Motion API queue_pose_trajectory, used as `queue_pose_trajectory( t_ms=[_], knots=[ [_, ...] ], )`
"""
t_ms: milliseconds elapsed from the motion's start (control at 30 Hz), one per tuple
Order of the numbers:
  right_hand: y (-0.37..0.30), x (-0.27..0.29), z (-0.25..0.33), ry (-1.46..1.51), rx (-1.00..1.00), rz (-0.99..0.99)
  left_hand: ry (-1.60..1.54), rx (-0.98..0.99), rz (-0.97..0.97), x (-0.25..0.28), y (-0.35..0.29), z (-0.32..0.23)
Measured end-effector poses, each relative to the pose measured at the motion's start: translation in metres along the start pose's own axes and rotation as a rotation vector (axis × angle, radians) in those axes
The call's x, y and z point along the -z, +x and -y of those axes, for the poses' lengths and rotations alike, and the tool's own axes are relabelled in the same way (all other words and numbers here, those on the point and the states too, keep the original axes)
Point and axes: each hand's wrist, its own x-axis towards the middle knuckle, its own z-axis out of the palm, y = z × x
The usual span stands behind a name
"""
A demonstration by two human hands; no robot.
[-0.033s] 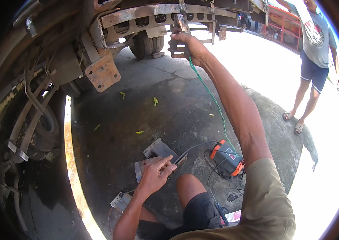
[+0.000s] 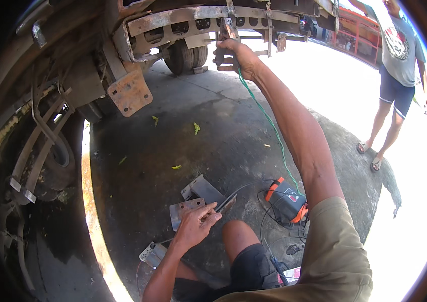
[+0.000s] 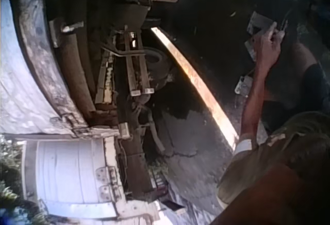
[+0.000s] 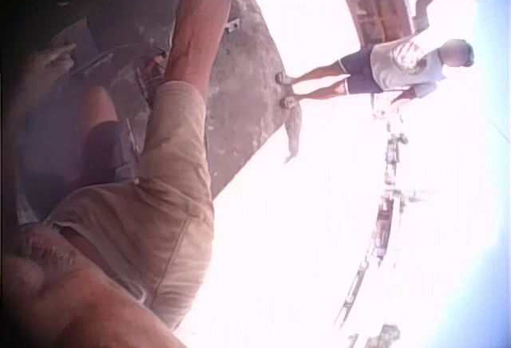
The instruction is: The person positions a metal bracket under a vehicle chassis, connects a welding machine, and welds the bracket to the frame. They adjust the bracket and continue welding at multiple points.
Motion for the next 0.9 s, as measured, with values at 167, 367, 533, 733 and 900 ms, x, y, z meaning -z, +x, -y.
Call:
queue_pose_trajectory(
  t_ms=[167, 367, 533, 733, 900],
  knots=[
    [0.051, 0.001, -0.009, 0.085, -0.003, -0.071, 0.041, 0.271, 0.050, -0.001, -0.052, 0.041],
    [0.059, 0.005, -0.010, 0.020, 0.042, -0.109, 0.089, 0.489, 0.005, 0.000, -0.133, 0.108],
    [0.059, 0.010, -0.013, -0.075, 0.082, -0.139, 0.047, 0.591, -0.096, 0.001, -0.167, 0.123],
    [0.070, -0.002, -0.023, -0.143, 0.177, -0.181, 0.046, 0.625, -0.127, -0.001, -0.177, 0.120],
    [0.097, -0.006, -0.020, -0.052, 0.249, -0.228, 0.088, 0.646, -0.140, 0.000, -0.183, 0.114]
  ],
)
